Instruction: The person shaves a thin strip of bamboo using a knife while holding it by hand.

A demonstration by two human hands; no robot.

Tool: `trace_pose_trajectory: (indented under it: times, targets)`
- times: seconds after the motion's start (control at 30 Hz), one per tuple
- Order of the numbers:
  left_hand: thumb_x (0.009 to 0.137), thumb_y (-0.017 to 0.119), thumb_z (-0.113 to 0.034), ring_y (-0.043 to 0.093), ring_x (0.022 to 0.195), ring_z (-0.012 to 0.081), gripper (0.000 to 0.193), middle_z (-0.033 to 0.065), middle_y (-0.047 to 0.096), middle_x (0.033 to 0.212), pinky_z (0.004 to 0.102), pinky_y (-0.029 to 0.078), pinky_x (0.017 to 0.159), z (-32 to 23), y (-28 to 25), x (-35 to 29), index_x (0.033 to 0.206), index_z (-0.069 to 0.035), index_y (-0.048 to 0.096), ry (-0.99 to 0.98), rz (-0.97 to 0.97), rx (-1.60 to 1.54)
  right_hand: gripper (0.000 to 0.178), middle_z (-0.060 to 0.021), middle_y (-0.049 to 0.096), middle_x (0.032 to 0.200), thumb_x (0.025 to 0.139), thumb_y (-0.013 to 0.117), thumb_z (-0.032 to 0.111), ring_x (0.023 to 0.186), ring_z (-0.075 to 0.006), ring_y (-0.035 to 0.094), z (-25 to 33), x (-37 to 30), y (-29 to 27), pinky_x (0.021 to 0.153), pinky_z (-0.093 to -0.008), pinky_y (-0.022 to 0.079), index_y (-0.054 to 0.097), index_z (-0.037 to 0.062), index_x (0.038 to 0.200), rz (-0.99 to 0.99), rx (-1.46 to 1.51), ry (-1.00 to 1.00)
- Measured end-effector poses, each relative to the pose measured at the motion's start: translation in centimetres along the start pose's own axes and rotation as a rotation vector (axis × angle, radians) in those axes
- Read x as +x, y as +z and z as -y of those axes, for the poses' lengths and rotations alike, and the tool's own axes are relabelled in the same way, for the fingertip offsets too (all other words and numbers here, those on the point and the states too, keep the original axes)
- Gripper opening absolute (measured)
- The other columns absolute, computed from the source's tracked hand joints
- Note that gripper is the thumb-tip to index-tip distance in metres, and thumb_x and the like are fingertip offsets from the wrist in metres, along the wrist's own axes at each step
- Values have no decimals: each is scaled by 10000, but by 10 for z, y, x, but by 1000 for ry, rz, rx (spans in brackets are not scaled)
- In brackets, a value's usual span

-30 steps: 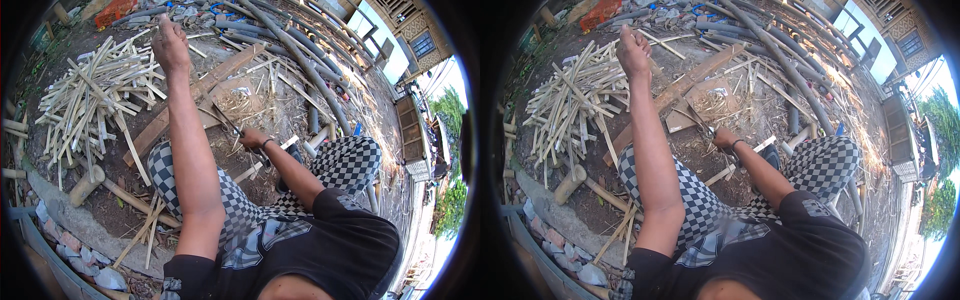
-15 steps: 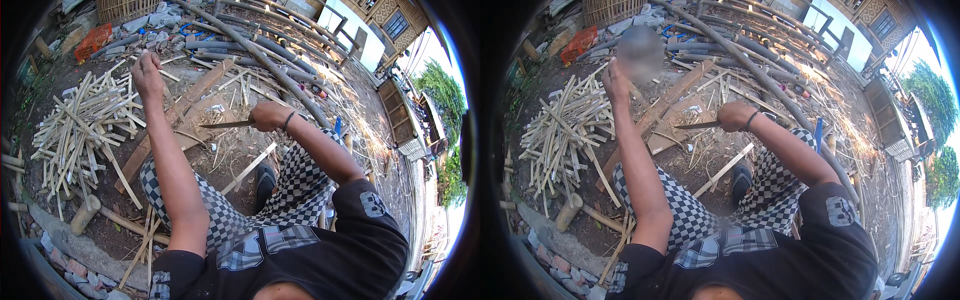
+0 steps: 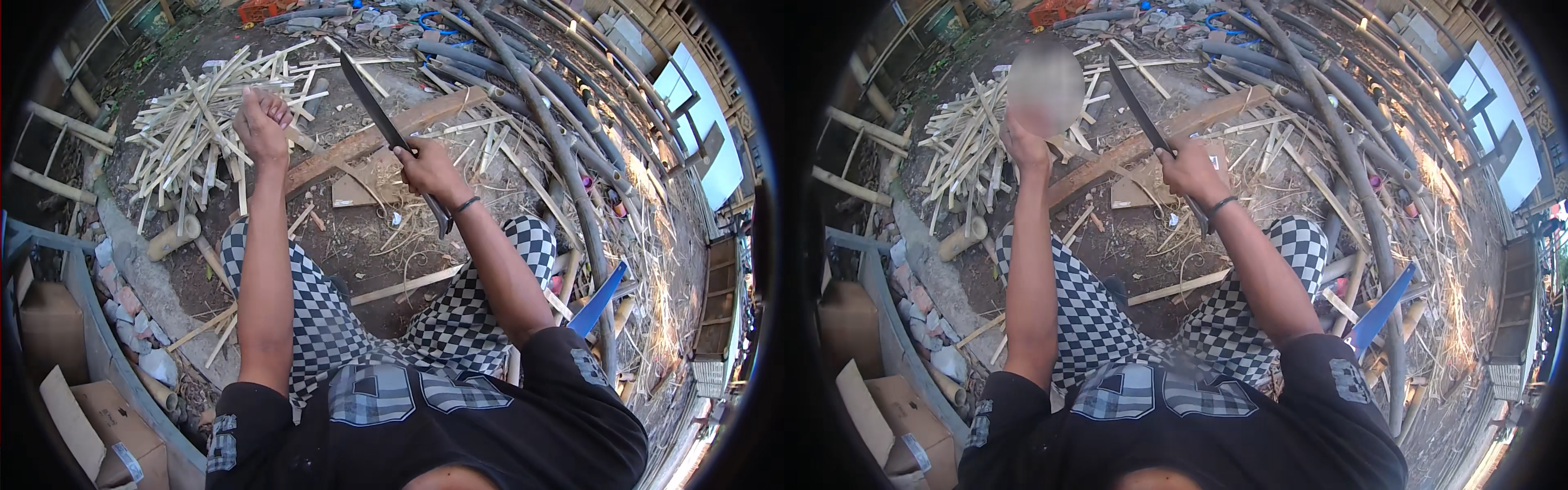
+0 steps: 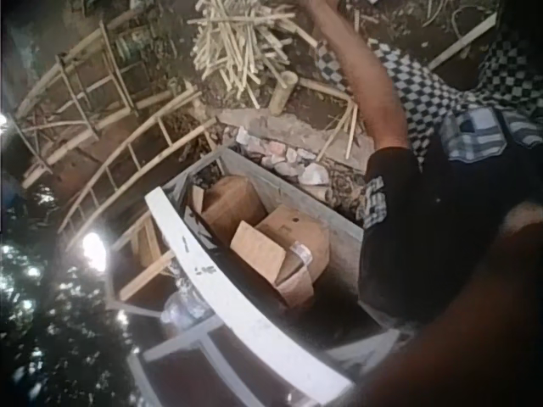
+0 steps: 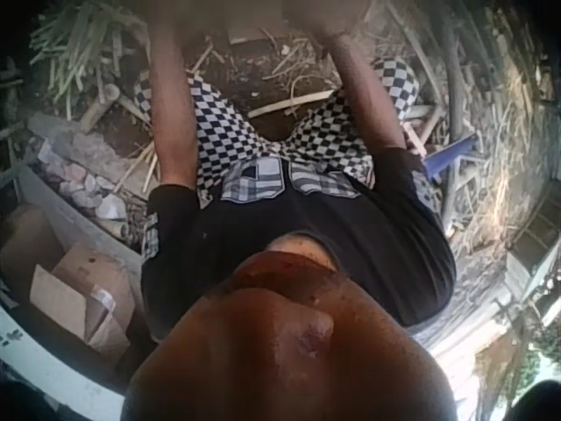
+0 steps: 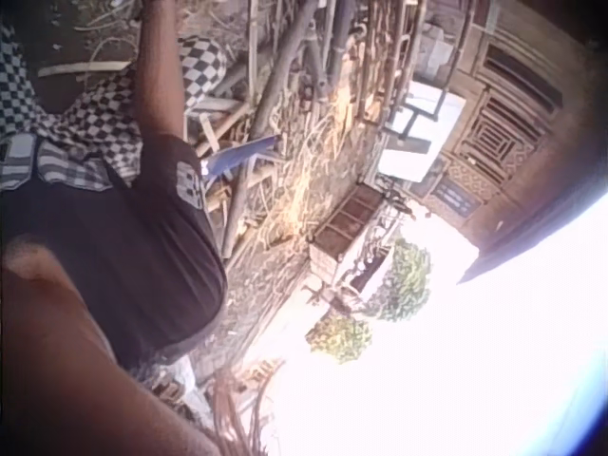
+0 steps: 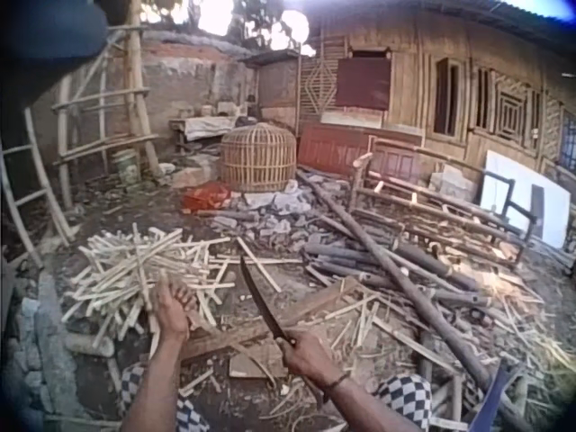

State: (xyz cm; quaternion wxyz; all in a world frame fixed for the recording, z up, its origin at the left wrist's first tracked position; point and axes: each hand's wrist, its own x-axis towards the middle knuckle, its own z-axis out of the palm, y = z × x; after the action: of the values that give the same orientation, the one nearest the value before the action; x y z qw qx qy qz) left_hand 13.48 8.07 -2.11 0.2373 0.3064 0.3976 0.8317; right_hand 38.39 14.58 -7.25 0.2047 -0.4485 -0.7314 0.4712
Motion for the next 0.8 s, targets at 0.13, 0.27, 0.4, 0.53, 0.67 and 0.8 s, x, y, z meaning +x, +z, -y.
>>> trace_pose_trajectory:
  times: [0.13,0.27,0.4,0.53,0.67,0.8]
  targets:
    - [1005,390,-359,338,604,115,385,-2,337,664,262,286,518,-12,-21,-35,697,-133,339,3,-104,-62,341,-237,668,785,951,552,236,700,-340,686,23,-16,9,695,-448,524,633,-54,1110,153,129,87]
    - [1009,384,-357,340,619,129,395,18,338,668,272,308,530,-15,-36,-61,696,-123,328,68,-48,-103,328,-240,669,796,950,562,260,741,-355,674,-2,-14,34,729,-447,524,657,-40,1044,30,-165,-241]
    - [1009,380,-339,344,641,141,382,23,341,686,286,336,549,-10,-29,-74,703,-117,330,261,-118,-66,321,-272,668,867,943,560,254,873,-413,659,3,-27,38,838,-483,501,669,-36,1027,129,-276,-163]
    - [1009,388,-353,337,625,134,375,9,343,704,277,326,550,-10,-21,-84,710,-134,329,293,-85,-58,300,-279,663,840,941,556,234,845,-433,656,-11,-29,57,823,-508,502,688,-35,962,131,-347,-179]
    - [1017,362,-412,328,597,125,441,16,334,658,252,275,492,-11,-20,-87,677,-139,296,267,-121,-54,320,-278,654,786,950,541,244,803,-455,647,-7,-34,69,804,-523,500,696,-33,907,86,-312,-262]
    - [1011,343,-441,300,539,122,508,34,311,576,241,218,443,-14,-10,-92,622,-128,254,274,-162,75,313,-274,652,773,953,532,241,786,-455,641,-4,-41,78,792,-535,494,691,-24,907,87,-304,-287]
